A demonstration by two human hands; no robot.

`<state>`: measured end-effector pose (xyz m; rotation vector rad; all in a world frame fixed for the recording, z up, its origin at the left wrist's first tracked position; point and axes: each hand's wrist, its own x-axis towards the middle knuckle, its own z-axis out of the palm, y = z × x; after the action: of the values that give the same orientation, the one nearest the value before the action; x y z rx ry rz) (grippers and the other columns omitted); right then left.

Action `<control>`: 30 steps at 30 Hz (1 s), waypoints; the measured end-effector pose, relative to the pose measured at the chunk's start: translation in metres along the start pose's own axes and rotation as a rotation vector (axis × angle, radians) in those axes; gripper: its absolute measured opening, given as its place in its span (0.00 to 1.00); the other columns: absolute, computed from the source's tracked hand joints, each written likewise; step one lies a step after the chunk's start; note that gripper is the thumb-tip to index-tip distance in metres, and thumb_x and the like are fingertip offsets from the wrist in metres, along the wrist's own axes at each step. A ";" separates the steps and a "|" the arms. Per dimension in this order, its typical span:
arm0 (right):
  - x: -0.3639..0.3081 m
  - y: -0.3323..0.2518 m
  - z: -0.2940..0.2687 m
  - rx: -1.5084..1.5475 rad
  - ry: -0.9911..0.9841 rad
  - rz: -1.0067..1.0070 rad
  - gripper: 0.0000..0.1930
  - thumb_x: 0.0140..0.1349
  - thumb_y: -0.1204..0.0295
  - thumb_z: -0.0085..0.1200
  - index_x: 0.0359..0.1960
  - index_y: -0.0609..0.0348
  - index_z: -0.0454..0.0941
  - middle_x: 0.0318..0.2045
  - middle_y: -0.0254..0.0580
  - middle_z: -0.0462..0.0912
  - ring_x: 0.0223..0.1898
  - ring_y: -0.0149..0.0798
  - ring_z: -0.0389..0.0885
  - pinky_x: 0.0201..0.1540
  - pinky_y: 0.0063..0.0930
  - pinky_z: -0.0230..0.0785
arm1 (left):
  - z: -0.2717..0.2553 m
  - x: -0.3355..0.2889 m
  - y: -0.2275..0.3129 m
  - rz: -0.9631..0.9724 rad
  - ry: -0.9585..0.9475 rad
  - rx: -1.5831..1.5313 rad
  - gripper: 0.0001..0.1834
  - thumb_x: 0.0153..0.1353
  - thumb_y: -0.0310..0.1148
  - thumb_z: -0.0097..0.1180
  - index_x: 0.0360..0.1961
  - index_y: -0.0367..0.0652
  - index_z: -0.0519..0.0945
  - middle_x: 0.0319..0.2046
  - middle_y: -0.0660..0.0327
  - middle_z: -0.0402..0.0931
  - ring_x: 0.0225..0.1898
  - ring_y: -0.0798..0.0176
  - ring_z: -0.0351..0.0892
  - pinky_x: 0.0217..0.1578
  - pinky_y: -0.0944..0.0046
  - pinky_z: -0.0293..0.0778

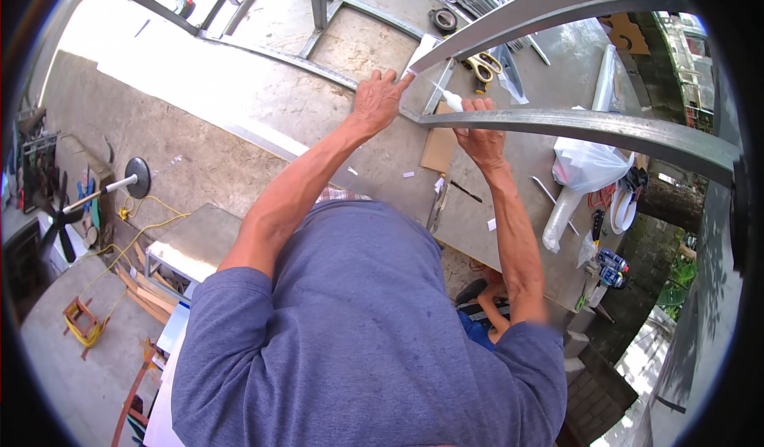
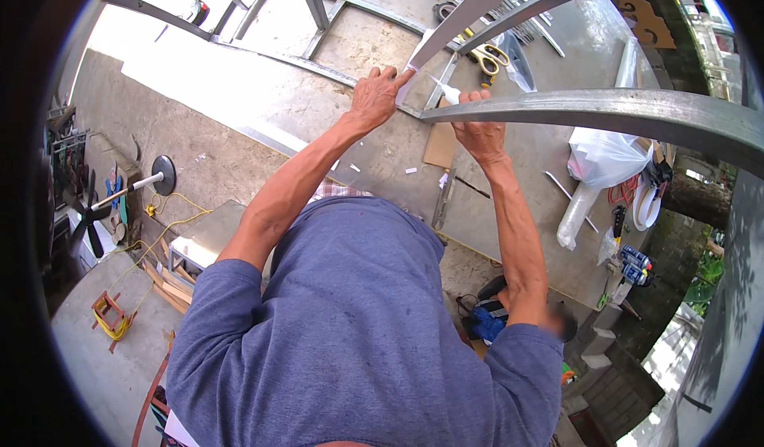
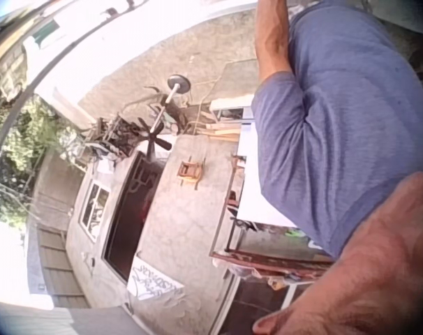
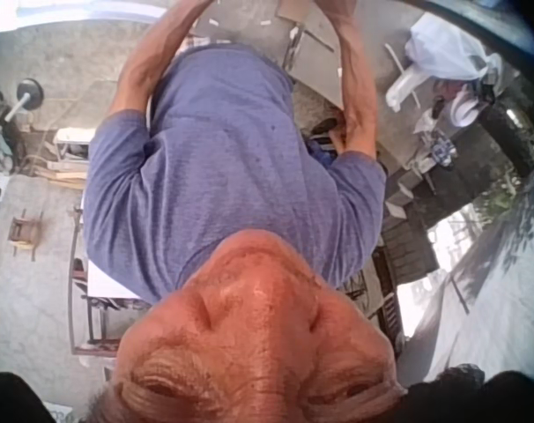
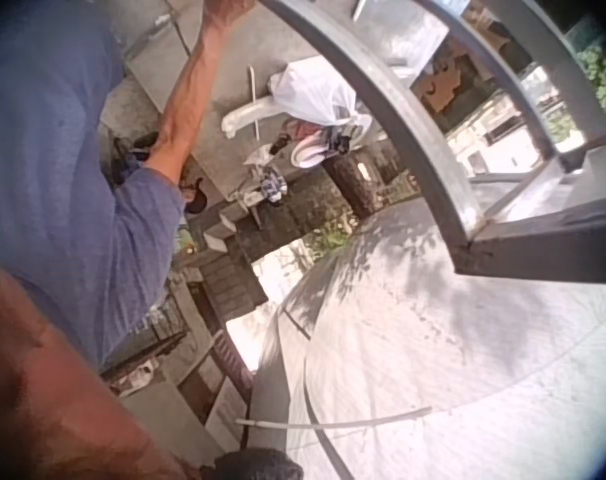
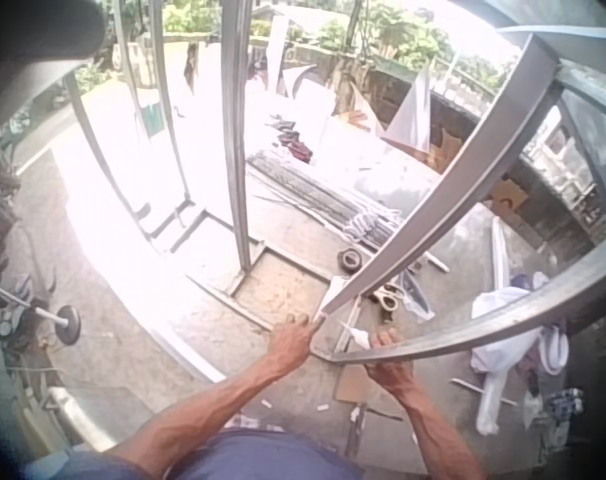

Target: Measuring metal beams and applying adhesive strips to assemble a frame structure.

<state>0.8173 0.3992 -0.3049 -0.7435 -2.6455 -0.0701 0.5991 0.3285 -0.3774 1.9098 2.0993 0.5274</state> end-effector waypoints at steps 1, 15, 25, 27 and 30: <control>-0.001 0.000 -0.001 0.000 0.001 0.001 0.16 0.44 0.72 0.61 0.37 0.59 0.75 0.30 0.41 0.71 0.38 0.46 0.73 0.37 0.39 0.69 | 0.000 0.000 0.000 -0.001 -0.003 0.004 0.29 0.59 0.26 0.49 0.63 0.61 0.72 0.43 0.60 0.75 0.46 0.53 0.76 0.38 0.53 0.77; -0.031 -0.018 -0.006 0.173 0.190 0.295 0.14 0.47 0.77 0.61 0.39 0.60 0.79 0.36 0.46 0.80 0.40 0.50 0.79 0.42 0.40 0.74 | -0.002 0.011 -0.013 -0.027 -0.030 -0.134 0.29 0.57 0.26 0.52 0.60 0.66 0.77 0.50 0.60 0.74 0.46 0.53 0.78 0.45 0.56 0.78; -0.030 -0.012 0.010 0.204 0.120 0.252 0.12 0.47 0.76 0.61 0.36 0.59 0.80 0.33 0.45 0.80 0.37 0.50 0.80 0.40 0.41 0.74 | -0.007 -0.003 -0.027 -0.111 0.141 -0.422 0.23 0.52 0.25 0.54 0.51 0.50 0.83 0.47 0.55 0.77 0.48 0.51 0.77 0.48 0.57 0.75; -0.029 -0.010 0.014 0.170 0.086 0.213 0.10 0.48 0.74 0.61 0.34 0.59 0.81 0.30 0.45 0.81 0.34 0.49 0.81 0.37 0.40 0.73 | -0.009 -0.010 -0.026 -0.102 0.177 -0.428 0.22 0.51 0.24 0.55 0.50 0.46 0.83 0.46 0.54 0.77 0.49 0.51 0.77 0.48 0.56 0.74; -0.029 -0.007 0.019 0.142 0.078 0.181 0.14 0.49 0.73 0.62 0.40 0.58 0.82 0.29 0.44 0.82 0.31 0.48 0.81 0.36 0.38 0.72 | -0.006 -0.016 -0.025 -0.109 0.192 -0.432 0.22 0.50 0.24 0.55 0.49 0.43 0.82 0.45 0.54 0.77 0.48 0.51 0.76 0.47 0.56 0.74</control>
<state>0.8298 0.3820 -0.3327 -0.9078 -2.4687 0.1343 0.5757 0.3100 -0.3841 1.5439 1.9759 1.0751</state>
